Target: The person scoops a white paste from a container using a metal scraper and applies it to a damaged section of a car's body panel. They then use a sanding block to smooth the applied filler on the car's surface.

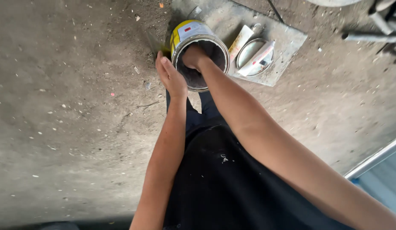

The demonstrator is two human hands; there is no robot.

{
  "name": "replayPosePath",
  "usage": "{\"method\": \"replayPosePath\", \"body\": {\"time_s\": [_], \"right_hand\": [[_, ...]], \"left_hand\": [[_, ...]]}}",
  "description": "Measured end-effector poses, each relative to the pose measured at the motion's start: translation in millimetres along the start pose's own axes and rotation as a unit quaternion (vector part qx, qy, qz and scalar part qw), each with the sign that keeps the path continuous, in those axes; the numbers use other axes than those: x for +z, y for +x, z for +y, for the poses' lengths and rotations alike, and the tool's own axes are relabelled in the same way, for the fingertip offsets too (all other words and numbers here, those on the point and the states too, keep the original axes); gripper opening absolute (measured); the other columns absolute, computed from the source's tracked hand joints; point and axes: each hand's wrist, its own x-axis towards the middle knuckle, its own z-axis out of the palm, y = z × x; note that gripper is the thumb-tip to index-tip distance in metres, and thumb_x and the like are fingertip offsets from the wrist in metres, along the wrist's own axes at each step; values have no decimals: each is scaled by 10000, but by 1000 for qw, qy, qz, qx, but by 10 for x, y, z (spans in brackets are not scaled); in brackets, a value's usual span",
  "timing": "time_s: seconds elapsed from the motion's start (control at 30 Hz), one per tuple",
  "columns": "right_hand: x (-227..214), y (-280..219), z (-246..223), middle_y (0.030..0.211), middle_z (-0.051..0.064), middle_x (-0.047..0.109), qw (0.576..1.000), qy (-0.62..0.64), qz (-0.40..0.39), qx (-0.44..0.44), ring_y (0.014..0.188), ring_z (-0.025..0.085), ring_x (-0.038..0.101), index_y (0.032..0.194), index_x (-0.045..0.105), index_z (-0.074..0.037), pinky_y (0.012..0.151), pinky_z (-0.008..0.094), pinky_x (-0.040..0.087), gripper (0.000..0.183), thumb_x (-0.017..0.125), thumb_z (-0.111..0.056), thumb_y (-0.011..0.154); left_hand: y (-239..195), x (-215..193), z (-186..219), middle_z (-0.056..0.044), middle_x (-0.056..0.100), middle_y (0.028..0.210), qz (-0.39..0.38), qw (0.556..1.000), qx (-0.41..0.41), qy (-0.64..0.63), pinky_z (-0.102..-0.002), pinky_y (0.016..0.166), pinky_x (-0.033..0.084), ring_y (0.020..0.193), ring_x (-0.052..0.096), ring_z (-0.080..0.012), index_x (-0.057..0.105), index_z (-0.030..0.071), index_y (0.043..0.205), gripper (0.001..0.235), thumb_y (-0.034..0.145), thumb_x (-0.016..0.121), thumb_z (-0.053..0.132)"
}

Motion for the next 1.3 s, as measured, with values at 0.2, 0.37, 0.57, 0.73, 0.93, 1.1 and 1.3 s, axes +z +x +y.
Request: {"method": "replayPosePath", "body": {"time_s": [0.2, 0.37, 0.57, 0.73, 0.93, 1.1, 1.3], "right_hand": [[332, 293, -13, 1315, 160, 667, 937, 334, 99, -4, 1173, 300, 646, 1290, 656, -37, 939, 406, 528, 413, 521, -176, 926], [371, 394, -112, 1308, 127, 699, 835, 542, 90, 27, 1124, 270, 687, 1318, 649, -50, 908, 422, 564, 419, 506, -234, 970], [173, 66, -216, 1276, 146, 716, 619, 779, 73, 69, 1099, 281, 700, 1311, 642, -67, 884, 477, 576, 403, 521, -259, 978], [360, 351, -259, 1237, 204, 743, 503, 859, 80, 45, 1059, 332, 739, 1285, 669, -7, 874, 489, 607, 392, 564, -206, 964], [324, 252, -333, 1115, 138, 724, 386, 914, 61, 109, 992, 275, 703, 1252, 646, -54, 847, 500, 606, 330, 595, -190, 956], [341, 274, -260, 1083, 154, 716, 152, 986, -12, 75, 917, 310, 725, 1218, 619, -41, 804, 501, 634, 312, 504, -246, 1013], [309, -104, -259, 963, 177, 734, 627, 757, 153, 108, 797, 331, 705, 1085, 737, 24, 657, 460, 574, 360, 453, -182, 1006]], "left_hand": [[14, 29, 1, -204, 522, 1527, 8, 997, -17, -73, -385, 1187, 382, 1400, 516, -298, 487, -50, 1484, 623, 1118, 388, 444], [30, 7, 9, -197, 512, 1520, -12, 987, -46, -155, -398, 1175, 404, 1389, 511, -299, 465, -50, 1497, 618, 1116, 385, 429], [29, 1, 43, -205, 495, 1508, -37, 972, -99, -212, -449, 1139, 465, 1359, 533, -334, 437, -40, 1506, 640, 1097, 371, 449], [23, 16, 279, -202, 493, 1508, -46, 976, -115, -177, -468, 1125, 490, 1353, 541, -351, 449, -12, 1498, 639, 1082, 341, 461], [20, 21, 276, -212, 497, 1494, -55, 973, -123, -189, -514, 1102, 496, 1347, 538, -387, 479, 9, 1467, 615, 1075, 322, 455], [59, -39, 206, -233, 504, 1499, -84, 969, -100, -209, -518, 1136, 479, 1369, 532, -395, 502, -1, 1457, 604, 1098, 307, 444], [30, -1, 307, -220, 497, 1501, -95, 957, -124, -244, -515, 1153, 459, 1369, 523, -383, 493, 1, 1457, 598, 1093, 280, 425]]}}
